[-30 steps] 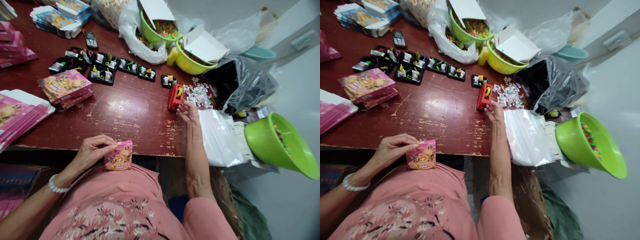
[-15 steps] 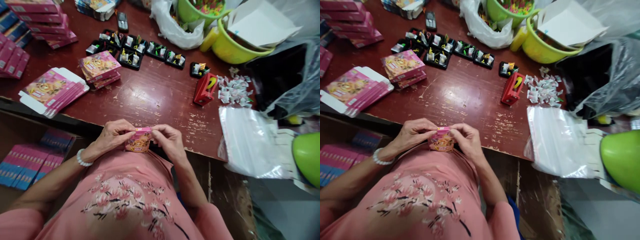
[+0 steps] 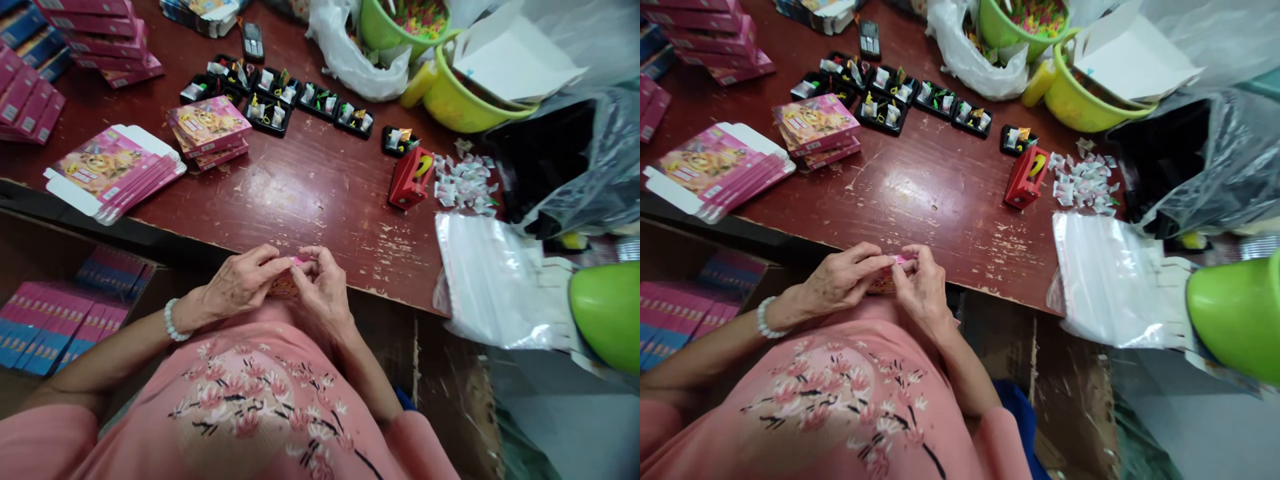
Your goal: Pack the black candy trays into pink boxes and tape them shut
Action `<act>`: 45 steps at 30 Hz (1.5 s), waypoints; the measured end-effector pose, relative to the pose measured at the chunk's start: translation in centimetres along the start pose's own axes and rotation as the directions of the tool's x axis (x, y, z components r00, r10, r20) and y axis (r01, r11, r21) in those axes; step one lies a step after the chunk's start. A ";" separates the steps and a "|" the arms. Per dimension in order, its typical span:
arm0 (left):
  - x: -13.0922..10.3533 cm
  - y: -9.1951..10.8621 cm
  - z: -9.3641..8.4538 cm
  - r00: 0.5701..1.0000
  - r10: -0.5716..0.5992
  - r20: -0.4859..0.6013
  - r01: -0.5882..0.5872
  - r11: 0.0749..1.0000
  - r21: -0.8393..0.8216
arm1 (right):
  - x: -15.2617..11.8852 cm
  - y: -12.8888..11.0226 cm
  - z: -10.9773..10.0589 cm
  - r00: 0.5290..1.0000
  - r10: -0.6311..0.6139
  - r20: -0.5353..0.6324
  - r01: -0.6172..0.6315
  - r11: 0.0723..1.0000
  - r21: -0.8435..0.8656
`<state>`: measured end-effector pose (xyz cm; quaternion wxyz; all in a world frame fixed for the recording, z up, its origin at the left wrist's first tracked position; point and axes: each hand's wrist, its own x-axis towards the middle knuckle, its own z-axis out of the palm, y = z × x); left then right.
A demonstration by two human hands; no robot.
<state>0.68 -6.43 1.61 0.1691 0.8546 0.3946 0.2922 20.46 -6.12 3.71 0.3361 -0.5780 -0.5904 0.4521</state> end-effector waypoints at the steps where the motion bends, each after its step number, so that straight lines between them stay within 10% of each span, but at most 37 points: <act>1: 0.1 0.1 -0.1 0.999 -0.010 0.040 0.009 0.999 0.044 | 0.0 0.1 0.1 1.000 0.003 -0.003 -0.003 1.000 -0.006; 9: 1.5 -0.3 -1.1 0.967 -0.153 0.204 0.168 0.984 -0.060 | 0.4 1.1 -0.1 0.999 -0.008 0.054 0.010 0.999 -0.040; 15: 2.3 -1.4 -3.0 0.951 -0.233 0.205 0.286 0.912 -0.293 | 0.7 0.6 -0.9 0.995 -0.041 0.093 0.085 0.829 -0.553; 23: 1.3 -5.1 -9.1 0.939 -0.290 -0.187 0.210 0.911 -0.356 | 6.9 -1.9 -5.6 0.900 -0.387 0.203 0.431 0.708 -0.559; 29: -1.7 -11.9 -5.9 0.959 -0.197 -0.204 0.210 0.977 0.041 | 20.6 -3.2 -3.3 0.899 -0.396 0.186 0.421 0.670 -0.611; 34: -1.6 -11.4 -4.0 0.932 -0.272 -0.241 0.313 0.937 0.155 | 29.9 -4.8 3.0 0.950 -0.275 0.144 0.287 0.596 -0.750; 45: 4.9 -8.8 -0.7 0.779 -0.615 -0.121 0.594 0.661 0.458 | 32.2 -5.2 4.7 0.939 -0.201 0.280 0.335 0.343 -0.878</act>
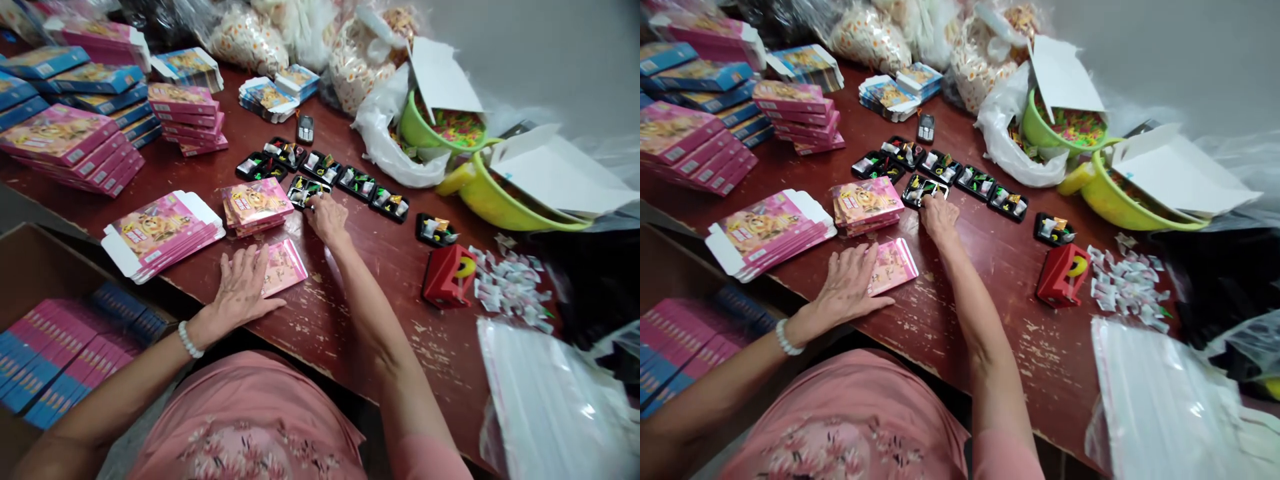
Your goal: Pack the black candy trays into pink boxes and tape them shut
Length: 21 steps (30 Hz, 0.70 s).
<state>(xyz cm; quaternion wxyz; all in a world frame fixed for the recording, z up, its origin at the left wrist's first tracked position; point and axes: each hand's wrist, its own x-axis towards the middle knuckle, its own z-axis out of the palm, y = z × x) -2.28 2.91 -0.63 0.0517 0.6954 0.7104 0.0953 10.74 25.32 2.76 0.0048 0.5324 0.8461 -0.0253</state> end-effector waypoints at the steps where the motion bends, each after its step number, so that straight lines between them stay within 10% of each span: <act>1: 0.2 0.2 -0.2 1.000 -0.017 0.021 0.016 1.000 0.011 | -0.7 0.1 -0.1 1.000 -0.007 0.017 0.007 1.000 -0.012; 8: 0.1 -0.4 -1.4 0.996 -0.027 0.090 0.033 0.998 -0.060 | -9.9 2.6 -0.2 0.997 0.014 0.074 -0.012 0.999 -0.036; 14: -1.5 -0.9 -0.8 0.993 0.090 -0.077 -0.106 0.965 -0.240 | -19.8 3.3 0.4 0.986 0.136 -0.092 -0.106 0.954 0.280; 21: -1.8 -0.5 -1.2 0.964 0.263 -0.033 -0.265 0.945 -0.190 | -22.3 0.7 -1.2 0.996 -0.089 -0.007 0.051 0.501 0.864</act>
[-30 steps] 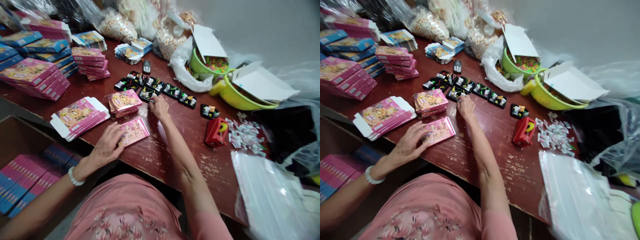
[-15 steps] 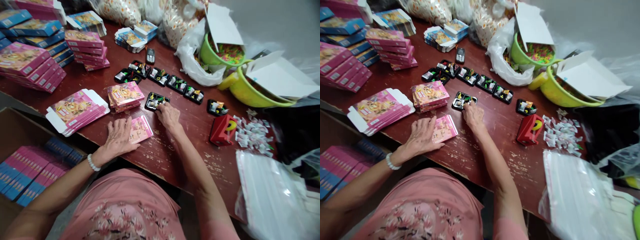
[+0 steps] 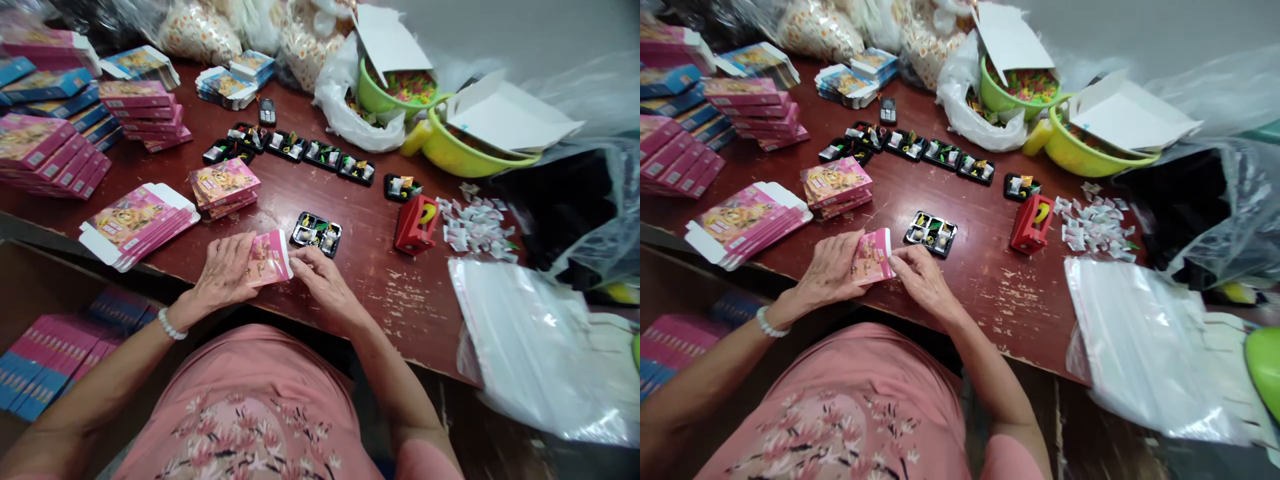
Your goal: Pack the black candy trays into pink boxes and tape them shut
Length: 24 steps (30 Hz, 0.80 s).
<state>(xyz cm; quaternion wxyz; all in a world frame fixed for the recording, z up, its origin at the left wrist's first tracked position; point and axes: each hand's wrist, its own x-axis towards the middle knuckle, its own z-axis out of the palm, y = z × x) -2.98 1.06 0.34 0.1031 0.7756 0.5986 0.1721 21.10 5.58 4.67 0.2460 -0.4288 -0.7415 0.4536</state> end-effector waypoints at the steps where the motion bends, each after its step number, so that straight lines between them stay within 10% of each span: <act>1: 0.3 -0.2 -0.3 1.000 -0.010 0.018 0.010 1.000 -0.017 | 0.5 0.1 -0.6 0.999 -0.040 0.014 0.040 0.999 -0.004; 7: 1.7 -2.6 -2.9 0.984 -0.094 0.153 0.152 0.888 -0.434 | 5.7 4.3 -6.0 1.000 0.014 -0.009 -0.016 0.778 -0.628; 11: 1.9 -3.5 -4.1 0.974 -0.058 0.217 0.171 0.819 -0.548 | 7.0 6.5 -6.5 0.992 0.118 0.039 -0.057 0.717 -0.695; 24: 3.6 -3.6 -2.0 0.981 -0.067 0.180 0.083 0.993 -0.084 | 4.0 3.5 -2.6 0.990 -0.133 -0.037 0.086 0.804 -0.588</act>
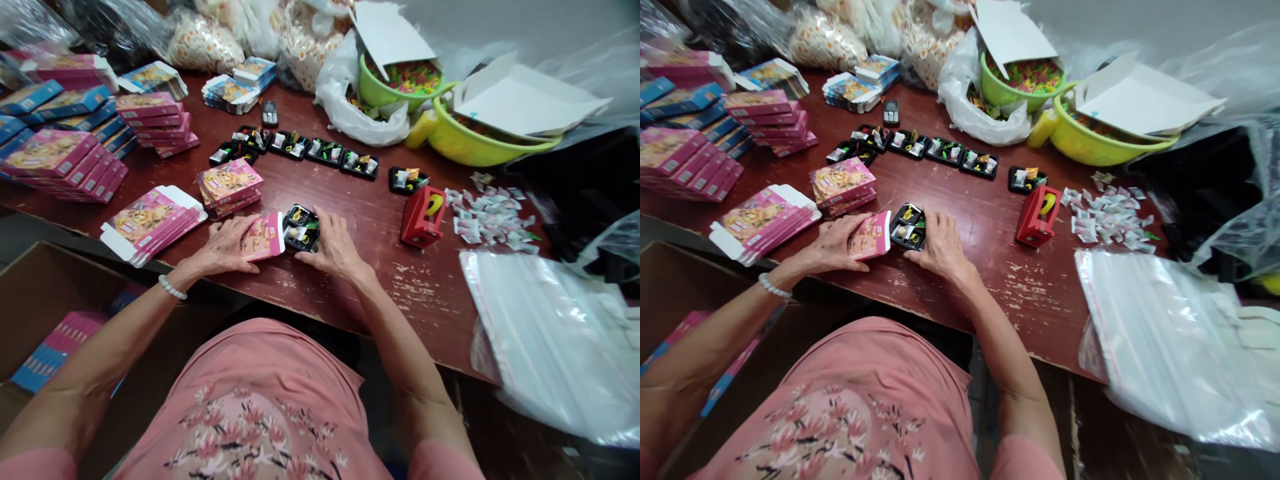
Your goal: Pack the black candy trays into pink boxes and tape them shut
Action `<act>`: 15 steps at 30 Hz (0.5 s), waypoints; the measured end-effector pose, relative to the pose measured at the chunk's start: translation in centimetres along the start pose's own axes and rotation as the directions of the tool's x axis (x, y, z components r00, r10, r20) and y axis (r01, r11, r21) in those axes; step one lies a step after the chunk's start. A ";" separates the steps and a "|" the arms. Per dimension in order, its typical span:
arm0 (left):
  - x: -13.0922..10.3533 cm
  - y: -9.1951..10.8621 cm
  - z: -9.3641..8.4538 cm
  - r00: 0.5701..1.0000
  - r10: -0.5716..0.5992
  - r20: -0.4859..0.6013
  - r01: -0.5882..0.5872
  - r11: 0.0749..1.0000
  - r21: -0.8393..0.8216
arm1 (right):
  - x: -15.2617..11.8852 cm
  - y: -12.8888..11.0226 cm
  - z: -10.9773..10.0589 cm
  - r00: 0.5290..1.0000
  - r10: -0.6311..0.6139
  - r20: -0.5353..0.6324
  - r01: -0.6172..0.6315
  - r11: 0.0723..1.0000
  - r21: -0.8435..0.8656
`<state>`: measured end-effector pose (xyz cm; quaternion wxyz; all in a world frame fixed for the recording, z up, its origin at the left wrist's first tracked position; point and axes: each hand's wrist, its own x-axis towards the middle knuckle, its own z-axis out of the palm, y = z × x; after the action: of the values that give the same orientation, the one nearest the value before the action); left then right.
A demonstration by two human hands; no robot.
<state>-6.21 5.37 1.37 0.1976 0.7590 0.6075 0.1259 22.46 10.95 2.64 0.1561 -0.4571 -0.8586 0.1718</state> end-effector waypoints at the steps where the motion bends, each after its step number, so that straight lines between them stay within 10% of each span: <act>1: 0.0 0.0 0.0 1.000 -0.003 0.004 0.003 1.000 0.007 | -0.2 -0.4 0.3 1.000 0.000 0.016 0.000 1.000 0.011; 15: 0.5 0.7 -0.6 0.986 0.132 0.105 -0.151 0.968 0.199 | 1.0 0.1 1.7 0.963 -0.233 0.136 0.194 0.948 0.253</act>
<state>-5.73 5.85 2.19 0.1358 0.8216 0.5521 0.0414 21.23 11.57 1.19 0.1560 -0.3234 -0.8863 0.2924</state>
